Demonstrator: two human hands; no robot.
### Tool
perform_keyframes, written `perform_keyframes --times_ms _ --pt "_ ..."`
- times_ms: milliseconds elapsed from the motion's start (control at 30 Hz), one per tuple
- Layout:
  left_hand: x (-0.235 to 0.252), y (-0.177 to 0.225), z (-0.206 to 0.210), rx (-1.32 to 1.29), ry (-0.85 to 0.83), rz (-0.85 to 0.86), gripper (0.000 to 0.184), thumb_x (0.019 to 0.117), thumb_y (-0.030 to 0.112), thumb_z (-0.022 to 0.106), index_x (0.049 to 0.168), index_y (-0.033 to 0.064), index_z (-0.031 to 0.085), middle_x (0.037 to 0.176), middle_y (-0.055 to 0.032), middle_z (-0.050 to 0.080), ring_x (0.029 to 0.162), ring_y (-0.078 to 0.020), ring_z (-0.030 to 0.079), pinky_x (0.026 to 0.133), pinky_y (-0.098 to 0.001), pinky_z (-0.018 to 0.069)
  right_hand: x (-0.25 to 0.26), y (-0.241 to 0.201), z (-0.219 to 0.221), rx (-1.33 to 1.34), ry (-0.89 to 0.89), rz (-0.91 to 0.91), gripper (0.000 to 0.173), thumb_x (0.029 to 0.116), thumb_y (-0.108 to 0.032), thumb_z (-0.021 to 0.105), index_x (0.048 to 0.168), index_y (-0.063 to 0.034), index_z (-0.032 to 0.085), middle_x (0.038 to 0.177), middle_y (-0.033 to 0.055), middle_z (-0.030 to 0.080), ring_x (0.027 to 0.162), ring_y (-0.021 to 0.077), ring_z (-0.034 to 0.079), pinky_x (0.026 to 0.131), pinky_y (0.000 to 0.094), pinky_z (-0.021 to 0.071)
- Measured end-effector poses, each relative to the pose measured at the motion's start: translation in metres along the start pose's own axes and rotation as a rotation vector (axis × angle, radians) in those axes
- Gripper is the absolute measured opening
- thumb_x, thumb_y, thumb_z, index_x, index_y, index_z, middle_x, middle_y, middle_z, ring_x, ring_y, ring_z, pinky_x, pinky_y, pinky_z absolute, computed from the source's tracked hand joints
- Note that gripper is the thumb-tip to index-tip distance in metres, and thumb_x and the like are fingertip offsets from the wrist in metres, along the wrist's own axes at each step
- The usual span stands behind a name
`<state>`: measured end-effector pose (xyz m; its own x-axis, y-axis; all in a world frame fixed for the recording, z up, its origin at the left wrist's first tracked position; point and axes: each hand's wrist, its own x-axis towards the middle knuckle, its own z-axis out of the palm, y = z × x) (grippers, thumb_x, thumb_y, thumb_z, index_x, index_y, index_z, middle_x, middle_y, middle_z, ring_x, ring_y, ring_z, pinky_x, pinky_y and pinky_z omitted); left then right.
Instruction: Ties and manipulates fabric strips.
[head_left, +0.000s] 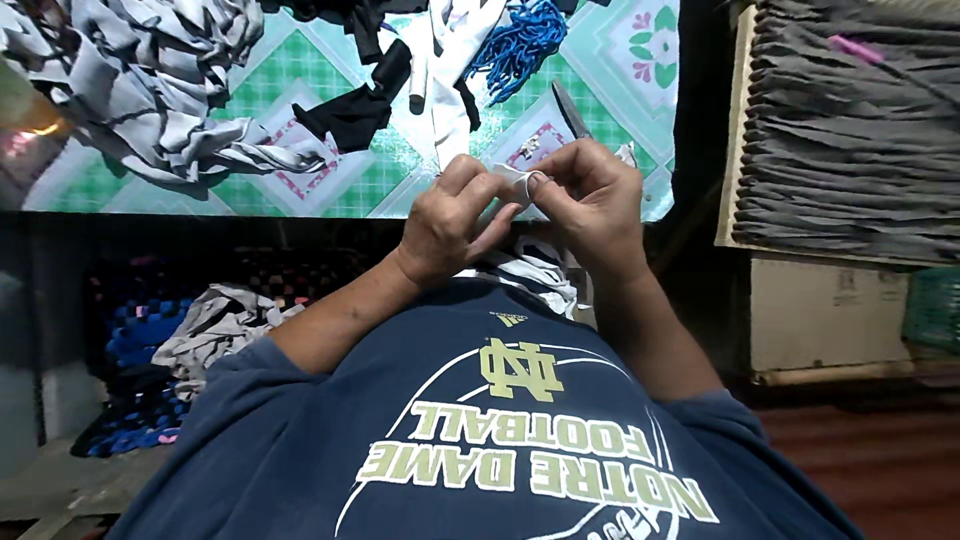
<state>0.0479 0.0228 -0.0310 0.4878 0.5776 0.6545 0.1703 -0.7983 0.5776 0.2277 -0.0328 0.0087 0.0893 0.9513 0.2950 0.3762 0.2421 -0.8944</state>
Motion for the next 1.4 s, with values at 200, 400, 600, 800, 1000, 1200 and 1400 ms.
perform_keyframes --times_ms 200,400,600,800,1000,1200,1400 --pt "-0.005 -0.001 0.008 -0.131 -0.026 -0.052 0.031 0.0899 0.013 0.074 0.111 -0.0081 0.065 0.108 -0.0234 0.065 0.1 -0.0273 0.064 0.087 -0.0345 0.0543 0.003 -0.002 0.006 0.096 -0.008 0.06 0.003 0.0932 -0.003 0.065 0.096 -0.002 0.065 0.081 -0.0038 0.065 0.067 -0.0027 0.057 0.062 0.014 0.0496" --pt "0.0 -0.004 0.006 -0.182 0.003 -0.111 0.019 0.0923 0.01 0.068 0.102 -0.006 0.065 0.1 -0.0193 0.065 0.094 -0.023 0.064 0.084 -0.0333 0.0543 0.004 0.003 0.009 0.144 -0.041 0.047 0.005 0.0937 -0.004 0.066 0.098 -0.0015 0.066 0.084 -0.0016 0.069 0.071 0.001 0.063 0.067 0.0183 0.0545" --pt "-0.001 -0.009 0.002 -0.44 0.051 -0.275 0.012 0.0949 0.0 0.058 0.102 -0.0083 0.062 0.094 -0.0117 0.066 0.086 -0.0095 0.064 0.079 -0.0243 0.0546 0.004 0.006 0.008 0.124 -0.061 0.034 0.006 0.0942 -0.004 0.065 0.099 0.0 0.066 0.083 -0.0019 0.066 0.069 -0.0009 0.058 0.065 0.0163 0.0501" --pt "-0.005 -0.024 0.002 -0.591 0.074 -0.252 0.007 0.0936 0.004 0.066 0.099 -0.0004 0.067 0.116 -0.012 0.061 0.114 -0.0154 0.058 0.097 -0.0296 0.0506 0.006 0.008 0.005 0.174 -0.076 0.029 0.006 0.0946 -0.003 0.065 0.099 0.0 0.066 0.084 -0.0018 0.067 0.071 -0.0001 0.059 0.066 0.0174 0.0513" --pt "0.001 -0.029 0.0 -0.705 0.022 -0.196 0.008 0.0944 0.004 0.067 0.099 -0.0024 0.067 0.122 -0.0161 0.067 0.124 -0.0206 0.061 0.107 -0.0376 0.0492 0.006 0.009 0.002 0.243 -0.075 0.039 0.005 0.0942 -0.003 0.064 0.099 -0.0021 0.065 0.085 -0.0044 0.067 0.072 -0.0011 0.059 0.066 0.0173 0.0515" --pt "0.003 -0.027 0.0 -0.746 0.027 -0.197 0.006 0.0945 0.001 0.067 0.1 -0.002 0.068 0.111 -0.011 0.071 0.113 -0.0162 0.066 0.099 -0.0351 0.0542 0.005 0.01 -0.001 0.257 -0.072 0.034 0.005 0.0943 -0.002 0.064 0.099 -0.0027 0.066 0.085 -0.0048 0.067 0.071 -0.0012 0.059 0.065 0.017 0.0507" --pt "0.006 -0.028 -0.007 -0.698 0.041 -0.149 0.009 0.0967 0.003 0.067 0.102 -0.0033 0.07 0.111 -0.0113 0.071 0.112 -0.016 0.066 0.099 -0.034 0.0547 0.005 0.011 -0.002 0.274 -0.064 0.032 0.006 0.0944 -0.002 0.063 0.1 -0.0034 0.065 0.086 -0.0047 0.067 0.072 -0.001 0.059 0.067 0.0173 0.0512"
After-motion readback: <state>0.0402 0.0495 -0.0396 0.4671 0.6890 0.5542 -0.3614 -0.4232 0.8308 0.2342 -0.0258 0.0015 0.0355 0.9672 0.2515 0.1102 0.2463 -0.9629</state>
